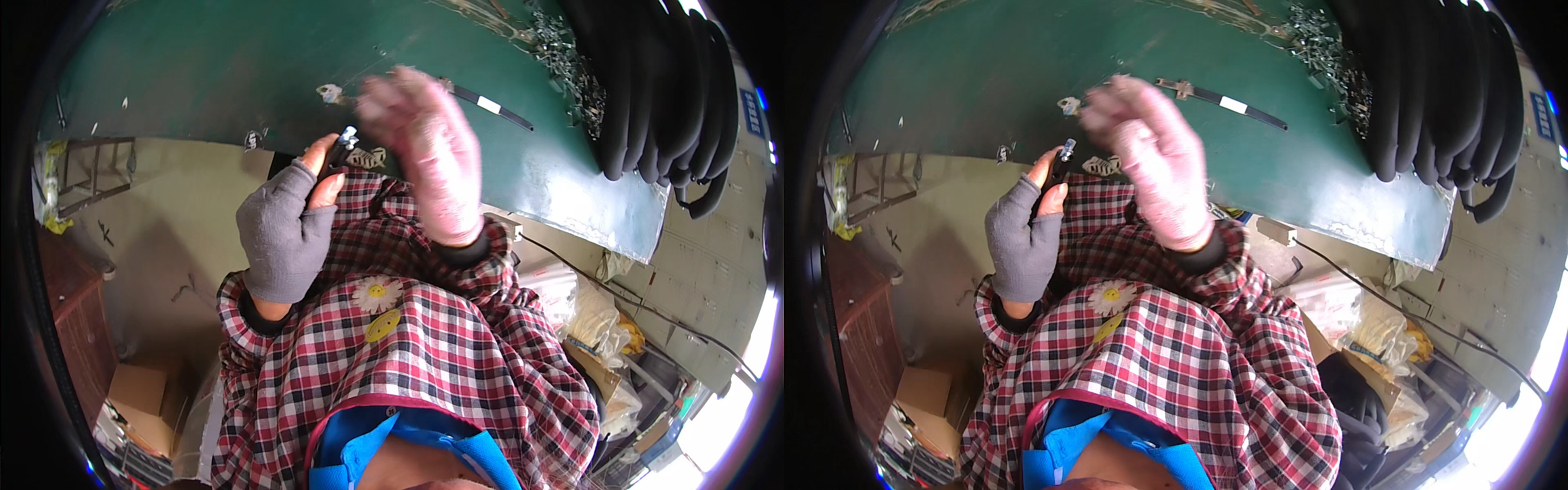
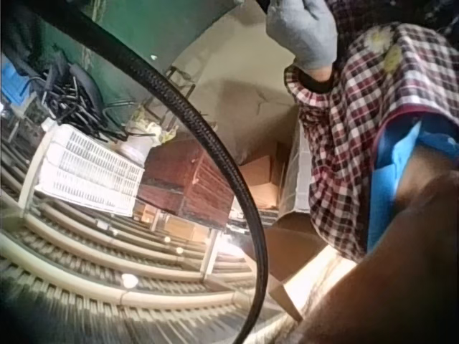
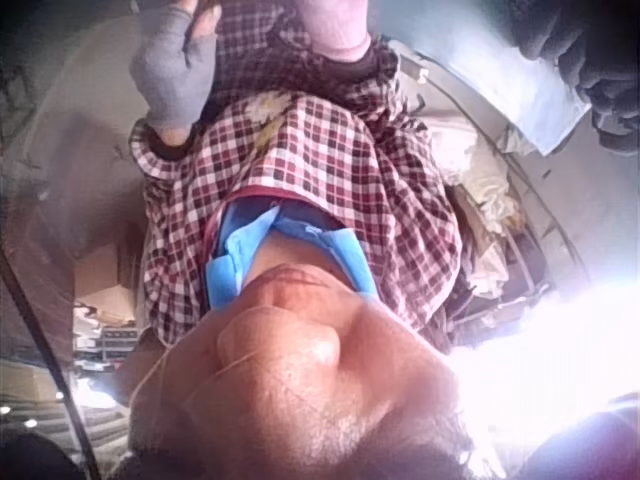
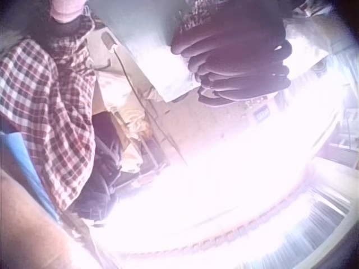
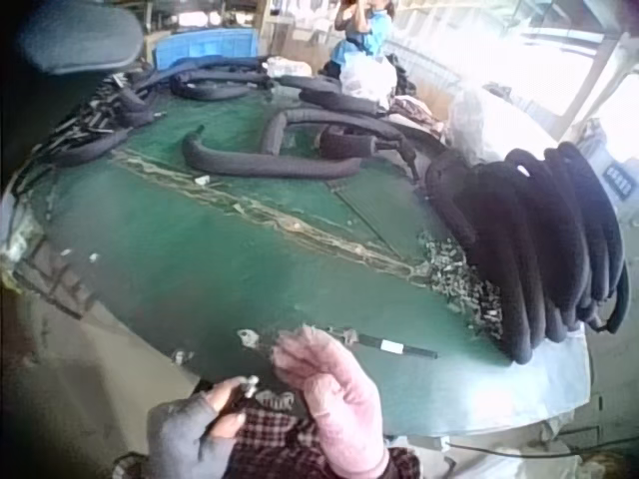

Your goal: The person repeatedly picks up black rubber tubes and small metal clips from a green workbench. They insert the clips into the ends of the tubes and place the finished items on the table. The process is repeated continuously with new tubes and clips.

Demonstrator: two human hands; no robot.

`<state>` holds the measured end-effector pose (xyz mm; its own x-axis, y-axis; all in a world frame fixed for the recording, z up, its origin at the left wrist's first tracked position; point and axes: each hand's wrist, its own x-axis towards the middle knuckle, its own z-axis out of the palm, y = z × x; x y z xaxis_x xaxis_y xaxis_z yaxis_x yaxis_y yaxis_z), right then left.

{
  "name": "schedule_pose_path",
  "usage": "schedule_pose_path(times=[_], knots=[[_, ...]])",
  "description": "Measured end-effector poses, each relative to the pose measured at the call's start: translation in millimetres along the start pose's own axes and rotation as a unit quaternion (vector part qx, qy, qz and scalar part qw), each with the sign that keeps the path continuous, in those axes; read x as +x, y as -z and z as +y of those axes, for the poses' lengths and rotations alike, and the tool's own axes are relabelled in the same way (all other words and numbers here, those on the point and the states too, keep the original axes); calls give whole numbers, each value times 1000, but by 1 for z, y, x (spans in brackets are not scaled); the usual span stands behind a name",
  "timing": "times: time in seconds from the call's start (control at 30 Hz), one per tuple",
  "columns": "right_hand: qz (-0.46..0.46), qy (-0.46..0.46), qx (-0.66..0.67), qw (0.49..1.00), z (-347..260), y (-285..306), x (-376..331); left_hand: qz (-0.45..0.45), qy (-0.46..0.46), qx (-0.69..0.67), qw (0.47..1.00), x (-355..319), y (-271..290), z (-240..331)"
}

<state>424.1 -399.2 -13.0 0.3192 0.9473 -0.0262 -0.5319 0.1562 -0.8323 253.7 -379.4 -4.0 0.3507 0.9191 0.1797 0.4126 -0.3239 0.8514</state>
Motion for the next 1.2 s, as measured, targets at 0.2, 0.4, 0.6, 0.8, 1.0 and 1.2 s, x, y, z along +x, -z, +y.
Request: schedule_pose_path(times=[0.2, 0.4, 0.6, 0.8, 1.0, 1.2], knots=[[-15, 232, -791, 566, -52, 74, 52, -50, 32, 42, 997, -7, -6, -20], [-120, 171, -763, 612, -61, 75, 46, -81, 68, 78, 991, -6, -2, -22], [-178, 149, -661, 713, -53, 74, 27, -73, 66, 91, 991, -3, -2, -21], [-344, -86, -552, 755, -62, 44, 60, -61, 73, 36, 995, -2, 0, -20], [-376, -56, -613, 692, -56, 30, 76, -67, 88, 23, 994, -3, 2, -19], [-427, -113, -625, 644, -59, 26, 91, -69, 27, 43, 996, -4, 4, -23]])
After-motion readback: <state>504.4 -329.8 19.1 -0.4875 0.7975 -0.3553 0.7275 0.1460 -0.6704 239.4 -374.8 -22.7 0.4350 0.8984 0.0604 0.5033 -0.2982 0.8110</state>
